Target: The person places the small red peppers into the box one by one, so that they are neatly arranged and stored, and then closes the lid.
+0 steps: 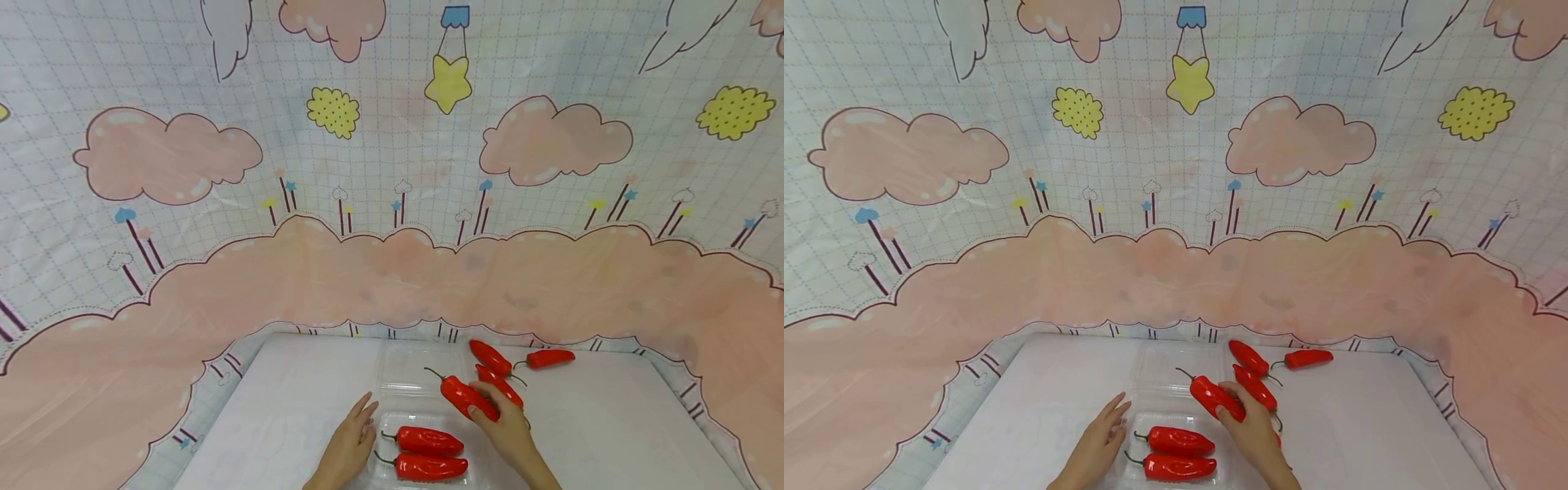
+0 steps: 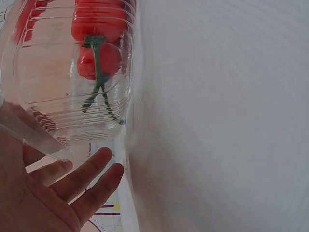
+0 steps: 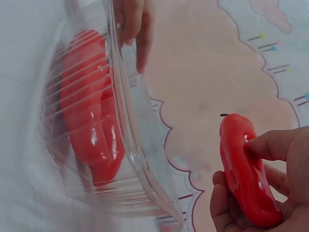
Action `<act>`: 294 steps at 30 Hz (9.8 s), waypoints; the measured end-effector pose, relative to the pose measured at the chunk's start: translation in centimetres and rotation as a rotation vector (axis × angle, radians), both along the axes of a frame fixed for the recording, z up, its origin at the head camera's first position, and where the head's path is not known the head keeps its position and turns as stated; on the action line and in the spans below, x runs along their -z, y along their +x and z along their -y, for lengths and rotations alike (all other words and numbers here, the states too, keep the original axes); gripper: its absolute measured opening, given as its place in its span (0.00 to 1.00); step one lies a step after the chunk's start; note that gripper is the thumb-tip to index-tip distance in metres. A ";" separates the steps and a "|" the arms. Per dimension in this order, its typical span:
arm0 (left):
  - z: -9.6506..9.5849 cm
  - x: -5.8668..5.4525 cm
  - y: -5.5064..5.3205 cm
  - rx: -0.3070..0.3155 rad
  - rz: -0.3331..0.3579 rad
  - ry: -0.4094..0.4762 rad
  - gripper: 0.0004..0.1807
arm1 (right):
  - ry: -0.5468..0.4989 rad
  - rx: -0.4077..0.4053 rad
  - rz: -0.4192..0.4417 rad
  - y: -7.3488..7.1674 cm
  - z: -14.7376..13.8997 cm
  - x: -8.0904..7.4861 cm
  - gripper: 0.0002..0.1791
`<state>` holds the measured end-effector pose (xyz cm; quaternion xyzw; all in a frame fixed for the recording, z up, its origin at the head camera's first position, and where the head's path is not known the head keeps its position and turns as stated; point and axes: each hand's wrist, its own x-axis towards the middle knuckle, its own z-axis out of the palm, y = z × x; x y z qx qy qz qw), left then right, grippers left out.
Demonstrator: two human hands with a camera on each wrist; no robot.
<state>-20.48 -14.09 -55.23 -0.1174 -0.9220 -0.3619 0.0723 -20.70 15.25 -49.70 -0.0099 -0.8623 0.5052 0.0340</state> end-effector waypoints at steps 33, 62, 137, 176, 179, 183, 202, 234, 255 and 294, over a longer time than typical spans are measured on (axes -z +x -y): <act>0.1 0.0 0.0 -0.001 -0.023 -0.011 0.23 | 0.057 -0.202 0.102 -0.7 2.3 1.2 0.27; 0.0 -0.1 0.2 0.020 -0.047 0.011 0.23 | 0.203 -0.322 0.142 -2.4 4.1 1.8 0.25; -0.1 0.1 0.0 -0.002 0.003 0.007 0.23 | 0.003 -0.088 -0.035 -0.2 0.1 -1.5 0.21; 0.0 -0.2 0.1 0.000 0.001 0.001 0.24 | 0.128 0.024 0.028 -1.3 -5.2 1.0 0.25; 0.0 -0.2 0.1 0.000 0.007 -0.002 0.24 | 0.135 0.026 0.031 -1.5 -5.7 1.2 0.25; 0.0 -0.2 0.1 -0.002 0.004 -0.002 0.24 | 0.141 0.029 0.045 -1.8 -6.3 1.5 0.26; -0.1 0.0 0.0 -0.015 -0.020 -0.009 0.23 | 0.204 -0.010 0.149 -2.4 -7.4 2.7 0.26; -0.1 -0.1 0.1 -0.017 -0.008 -0.012 0.23 | 0.301 -0.040 0.296 -2.3 -6.6 4.8 0.36; -0.2 -0.2 0.3 -0.010 -0.022 -0.025 0.23 | 0.283 -0.003 0.336 -2.0 -7.2 3.9 0.37; -0.2 -0.2 0.3 -0.006 0.016 0.000 0.23 | 0.160 0.166 0.012 -0.9 -7.9 0.6 0.32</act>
